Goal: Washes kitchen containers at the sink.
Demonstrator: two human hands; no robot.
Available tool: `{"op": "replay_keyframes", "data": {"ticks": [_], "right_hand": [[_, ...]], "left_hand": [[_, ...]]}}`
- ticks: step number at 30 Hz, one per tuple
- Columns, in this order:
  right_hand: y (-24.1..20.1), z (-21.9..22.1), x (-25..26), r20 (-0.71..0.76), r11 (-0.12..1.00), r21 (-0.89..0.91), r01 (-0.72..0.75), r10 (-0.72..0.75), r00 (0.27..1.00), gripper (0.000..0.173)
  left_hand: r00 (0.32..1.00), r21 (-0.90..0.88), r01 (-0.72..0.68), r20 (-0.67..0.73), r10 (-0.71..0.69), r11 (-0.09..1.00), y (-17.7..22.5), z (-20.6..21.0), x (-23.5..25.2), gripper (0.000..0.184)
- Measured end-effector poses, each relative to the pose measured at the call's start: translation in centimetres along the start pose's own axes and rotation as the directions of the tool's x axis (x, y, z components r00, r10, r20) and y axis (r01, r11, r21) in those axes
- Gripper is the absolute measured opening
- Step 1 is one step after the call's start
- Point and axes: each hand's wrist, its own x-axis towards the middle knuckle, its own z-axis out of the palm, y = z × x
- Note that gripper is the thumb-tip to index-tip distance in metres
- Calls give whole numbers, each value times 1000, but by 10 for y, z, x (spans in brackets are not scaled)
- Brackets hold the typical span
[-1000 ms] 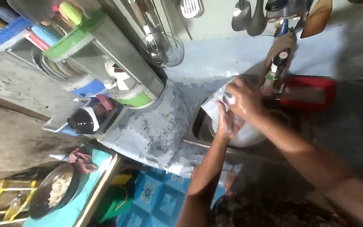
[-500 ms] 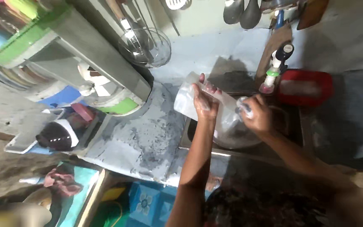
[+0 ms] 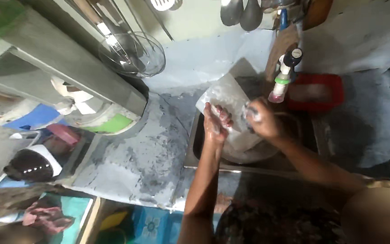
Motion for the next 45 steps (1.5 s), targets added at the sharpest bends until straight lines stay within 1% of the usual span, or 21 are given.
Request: {"op": "replay_keyframes", "data": {"ticks": [4, 6, 8, 10, 11, 12, 13, 14, 16, 17, 19, 21, 23, 26, 30, 32, 35, 38, 40, 43, 45], "right_hand": [[13, -4, 20, 59, 986, 98, -135, 130, 990, 28], [17, 6, 12, 132, 916, 239, -323, 299, 945, 29], [6, 18, 0, 235, 695, 403, -595, 550, 801, 27], [-10, 29, -5, 356, 351, 495, -795, 752, 554, 22], [-14, 34, -8, 403, 233, 519, -822, 782, 476, 20], [-18, 38, -11, 408, 212, 533, -819, 783, 469, 16], [-19, 41, -15, 384, 284, 540, -792, 754, 533, 17], [-20, 43, -19, 338, 444, 530, -723, 671, 660, 29], [-17, 44, -28, 231, 827, 413, -380, 308, 923, 39], [-18, 44, -32, 210, 933, 323, -158, 93, 973, 39], [-23, 55, -39, 230, 960, 196, 200, -243, 942, 32], [-31, 71, -35, 330, 923, 69, 379, -380, 864, 24], [-42, 79, -2, 394, 951, -41, 307, -267, 879, 23], [-47, 83, 55, 298, 970, -192, 152, -90, 950, 27], [-59, 82, 8, 479, 927, -160, 338, -227, 848, 21], [-51, 86, -9, 459, 883, -135, 449, -346, 819, 14], [-46, 83, 24, 409, 942, -165, 292, -204, 890, 17], [-43, 86, 32, 349, 934, -236, 268, -176, 921, 18], [-46, 80, -1, 413, 914, -200, 353, -248, 876, 20], [-41, 79, -51, 388, 805, -180, 565, -470, 793, 19], [-37, 79, -55, 355, 799, -201, 567, -480, 802, 20]], "left_hand": [[992, 59, 126, -2, -126, 990, 23, -29, -29, 71], [990, 80, 143, -27, -141, 987, 34, -44, -41, 70], [991, 82, 132, -46, -129, 988, 43, -60, -49, 69], [983, 83, 144, -130, -132, 986, 54, -69, -55, 67], [969, 112, 167, -204, -142, 979, 60, -70, -58, 64], [948, 187, 191, -288, -132, 964, 65, -69, -60, 61], [926, 297, 208, -366, -90, 932, 67, -67, -62, 57], [907, 430, 215, -420, -17, 877, 68, -66, -64, 54], [870, 644, 214, -467, 156, 734, 63, -69, -66, 52], [857, 690, 203, -468, 215, 695, 58, -72, -66, 51], [837, 719, 165, -464, 289, 675, 50, -74, -63, 48], [850, 727, 150, -442, 289, 670, 45, -69, -60, 46], [876, 749, 138, -397, 272, 647, 41, -63, -57, 46], [906, 789, 133, -342, 248, 600, 35, -55, -55, 49], [914, 796, 111, -317, 253, 595, 38, -62, -49, 53], [927, 807, 116, -298, 230, 579, 38, -62, -46, 55], [946, 826, 108, -256, 197, 554, 37, -62, -43, 54], [950, 821, 97, -245, 193, 563, 37, -60, -42, 49], [954, 806, 77, -230, 191, 587, 37, -64, -41, 45], [961, 806, 67, -212, 180, 589, 37, -68, -36, 37], [969, 807, 61, -188, 158, 588, 36, -71, -33, 35]]}}
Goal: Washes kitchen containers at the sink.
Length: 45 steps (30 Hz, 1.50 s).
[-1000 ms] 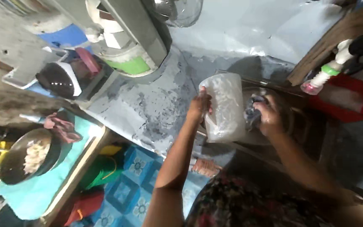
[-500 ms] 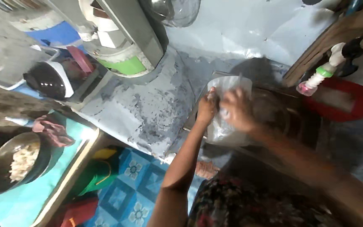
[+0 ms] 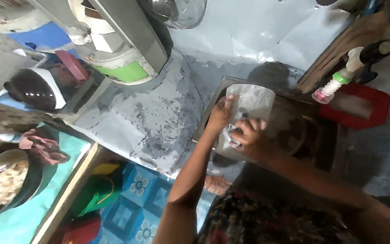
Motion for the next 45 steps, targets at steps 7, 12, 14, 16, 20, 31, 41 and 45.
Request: {"op": "replay_keyframes", "data": {"ticks": [7, 12, 14, 16, 20, 31, 41, 45], "right_hand": [[11, 4, 5, -71, 997, 71, -25, 30, 997, 14], [52, -27, 63, -95, 897, 69, -436, 441, 892, 25], [47, -20, 67, -146, 878, 25, -479, 477, 867, 24], [40, -12, 61, -178, 921, 38, -389, 389, 904, 21], [65, -32, 77, -236, 873, 220, -436, 481, 844, 25], [48, -22, 40, -165, 972, 222, -80, 119, 979, 19], [74, -33, 22, -96, 982, 179, 68, -51, 994, 16], [22, -19, 28, 128, 990, -2, 143, -142, 982, 7]], "left_hand": [[995, 47, -49, 85, 44, 998, -1, 2, -7, 36], [996, 14, -54, 76, 53, 998, 2, 8, -20, 32], [997, 2, -70, 35, 70, 998, 0, 14, -20, 32], [995, -1, -99, -9, 99, 995, 2, 18, -23, 30], [997, 22, -64, -48, 65, 998, 21, 20, -36, 27], [940, -154, -276, -249, 233, 949, 50, 11, 1, 30], [891, -183, -330, -384, 242, 926, 71, -4, 18, 29], [921, -31, -259, -307, 238, 965, 73, 41, 16, 37]]}}
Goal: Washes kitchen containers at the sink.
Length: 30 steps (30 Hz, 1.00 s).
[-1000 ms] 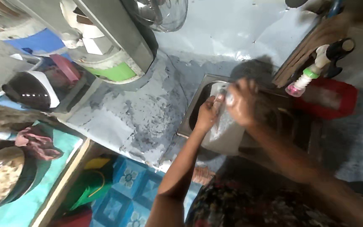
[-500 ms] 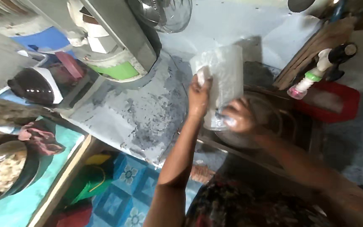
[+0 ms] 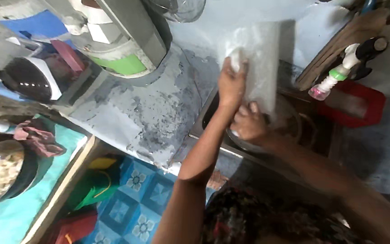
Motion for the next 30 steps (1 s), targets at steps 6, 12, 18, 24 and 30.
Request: {"op": "replay_keyframes", "data": {"ticks": [6, 12, 18, 24, 30], "right_hand": [[62, -40, -30, -232, 973, 84, -217, 231, 945, 19], [29, -16, -17, -214, 985, 88, -145, 161, 963, 16], [62, -31, 16, -355, 790, 467, -397, 578, 735, 27], [23, 11, 23, -417, 885, 263, -384, 464, 782, 36], [71, -28, 72, -249, 524, 694, -494, 818, 518, 33]], "left_hand": [[998, -163, 54, 34, -49, 985, -2, -30, 13, 38], [992, -431, 4, -115, -59, 902, -28, -5, -6, 27], [995, -462, 32, -65, -70, 886, -31, -30, -24, 27], [960, -442, -62, -272, -68, 895, -31, -22, -30, 10], [993, -315, -39, -118, 1, 948, -27, -24, -59, 25]]}}
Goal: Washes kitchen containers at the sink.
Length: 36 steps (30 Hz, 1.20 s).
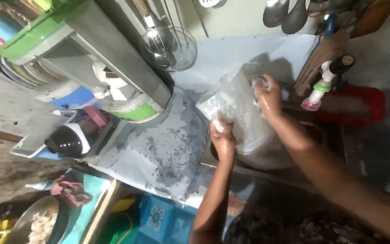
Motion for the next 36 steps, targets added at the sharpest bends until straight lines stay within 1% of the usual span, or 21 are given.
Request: {"op": "replay_keyframes", "data": {"ticks": [2, 5, 6, 7, 9, 11, 12, 13, 14, 17, 19, 20, 22, 24, 25, 27, 30, 31, 32, 34, 36], "right_hand": [[1, 9, -15, -10, 986, -64, 153, -154, 988, 33], [-6, 27, -45, 76, 884, -159, 441, -434, 898, 23], [-8, 29, -44, 68, 874, -158, 460, -455, 888, 22], [-12, 27, -34, 49, 899, -131, 418, -415, 908, 22], [-23, 11, 5, 24, 987, -13, 159, -159, 987, 27], [-21, 0, 46, 11, 979, 147, -140, 140, 990, 27], [-19, 0, 52, -4, 965, 167, -200, 204, 979, 28], [-20, 3, 46, -15, 974, 122, -189, 192, 981, 29], [-24, 11, 29, -21, 993, 49, -109, 110, 994, 30], [-37, 39, -33, 54, 957, -154, 247, -242, 969, 26], [-38, 40, -30, 38, 937, -179, 300, -298, 954, 22], [-39, 33, -15, 17, 958, -155, 241, -241, 970, 22], [-33, 12, 29, 31, 999, -3, -51, 51, 998, 27], [-14, 2, 61, 20, 938, 187, -292, 294, 956, 29], [-7, 5, 59, -12, 921, 224, -318, 329, 944, 31], [-10, 12, 26, -91, 976, 120, -179, 191, 977, 38], [-15, 27, -38, -38, 987, -83, 137, -140, 989, 31], [-15, 27, -43, -15, 982, -76, 172, -174, 985, 29], [-13, 24, -33, -3, 990, -37, 139, -139, 990, 29], [-10, 7, 7, 58, 988, 139, -73, 66, 996, 32], [-2, -4, 46, 93, 918, 286, -275, 259, 961, 23]], "left_hand": [[999, -4, 7, -37, -7, 1000, -6, 2, 4, 31], [998, 6, 42, -51, -42, 999, -15, 12, 8, 32], [998, 10, 61, -34, -60, 998, -17, 13, 6, 31], [997, 9, 73, -17, -73, 997, -17, 13, 4, 31], [995, -21, 98, 24, -98, 995, -14, 10, -5, 35], [993, -57, 115, 36, -113, 992, -14, 7, -15, 33], [994, -65, 109, 20, -108, 992, -16, 7, -16, 33], [996, -58, 93, -3, -93, 994, -19, 8, -13, 32], [997, -33, 69, -28, -70, 997, -22, 11, -8, 30], [1000, 54, 13, -26, -11, 998, -30, 17, 5, 28], [999, 53, 39, 21, -41, 998, -26, 13, 2, 30], [997, 41, 61, 37, -63, 997, -22, 9, -2, 35], [995, 1, 76, 66, -76, 997, -14, 0, -16, 38], [996, -16, 51, 78, -50, 999, -6, -5, -21, 37], [997, -17, 34, 67, -33, 999, -5, -7, -18, 37], [1000, -32, 9, 9, -9, 999, -13, -6, -2, 36], [999, -55, 22, -45, -24, 998, -25, -9, 13, 36], [999, -63, 34, -21, -36, 997, -27, -13, 13, 37], [999, -77, 50, 14, -49, 996, -26, -16, 12, 35], [992, -143, 96, 96, -83, 985, -21, -26, 5, 33], [983, -220, 143, 144, -113, 965, -19, -32, -2, 27]]}}
